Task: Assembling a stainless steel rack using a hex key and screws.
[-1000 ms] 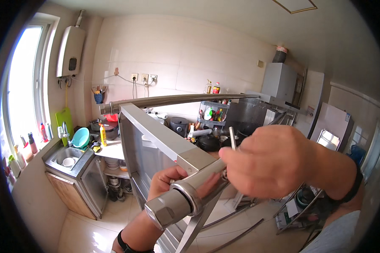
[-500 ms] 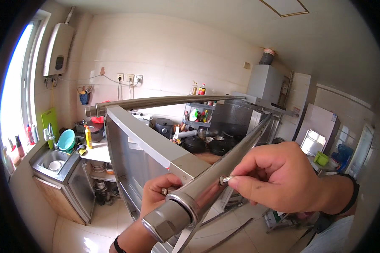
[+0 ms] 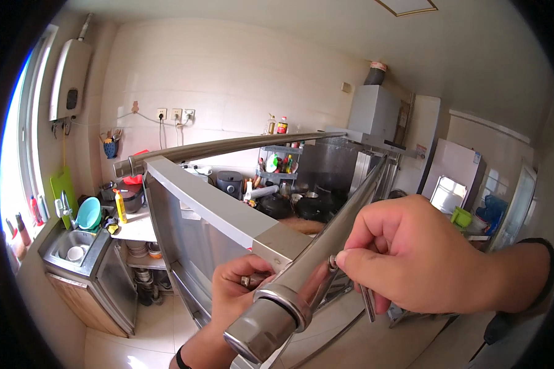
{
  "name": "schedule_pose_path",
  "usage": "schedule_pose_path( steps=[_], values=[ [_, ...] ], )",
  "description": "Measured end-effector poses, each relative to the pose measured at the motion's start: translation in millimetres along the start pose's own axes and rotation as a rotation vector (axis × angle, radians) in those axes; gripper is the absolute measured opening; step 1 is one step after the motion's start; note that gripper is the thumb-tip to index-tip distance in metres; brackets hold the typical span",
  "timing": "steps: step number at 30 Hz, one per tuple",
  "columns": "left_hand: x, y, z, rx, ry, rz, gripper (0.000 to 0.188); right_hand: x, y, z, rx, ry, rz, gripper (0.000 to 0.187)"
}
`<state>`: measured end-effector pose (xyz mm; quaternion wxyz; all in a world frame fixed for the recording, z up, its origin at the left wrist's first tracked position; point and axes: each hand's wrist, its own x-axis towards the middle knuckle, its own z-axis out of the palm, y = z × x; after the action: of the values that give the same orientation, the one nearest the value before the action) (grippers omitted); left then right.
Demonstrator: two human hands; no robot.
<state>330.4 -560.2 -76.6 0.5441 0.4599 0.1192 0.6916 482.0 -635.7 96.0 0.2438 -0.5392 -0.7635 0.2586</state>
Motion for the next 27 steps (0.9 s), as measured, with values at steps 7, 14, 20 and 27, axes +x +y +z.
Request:
schedule_pose_path(
  steps=[7, 14, 20, 27],
  values=[
    [3, -2, 0, 0.074, -0.031, 0.189, 0.010, 14, 24, -11, -0.448, 0.055, -0.684, 0.009],
    [2, 3, 3, 0.026, -0.076, 0.064, 0.022, 51, 38, -29, -1.258, 0.274, -1.864, 0.011],
    [-1, 2, 0, -0.018, -0.124, 0.041, 0.028, 25, 37, -29, -0.857, 0.312, -1.379, 0.008],
    [-6, 5, 3, 0.164, -0.106, 0.016, 0.036, 3, 44, -12, 0.233, 0.161, -0.561, 0.007]
  ],
)
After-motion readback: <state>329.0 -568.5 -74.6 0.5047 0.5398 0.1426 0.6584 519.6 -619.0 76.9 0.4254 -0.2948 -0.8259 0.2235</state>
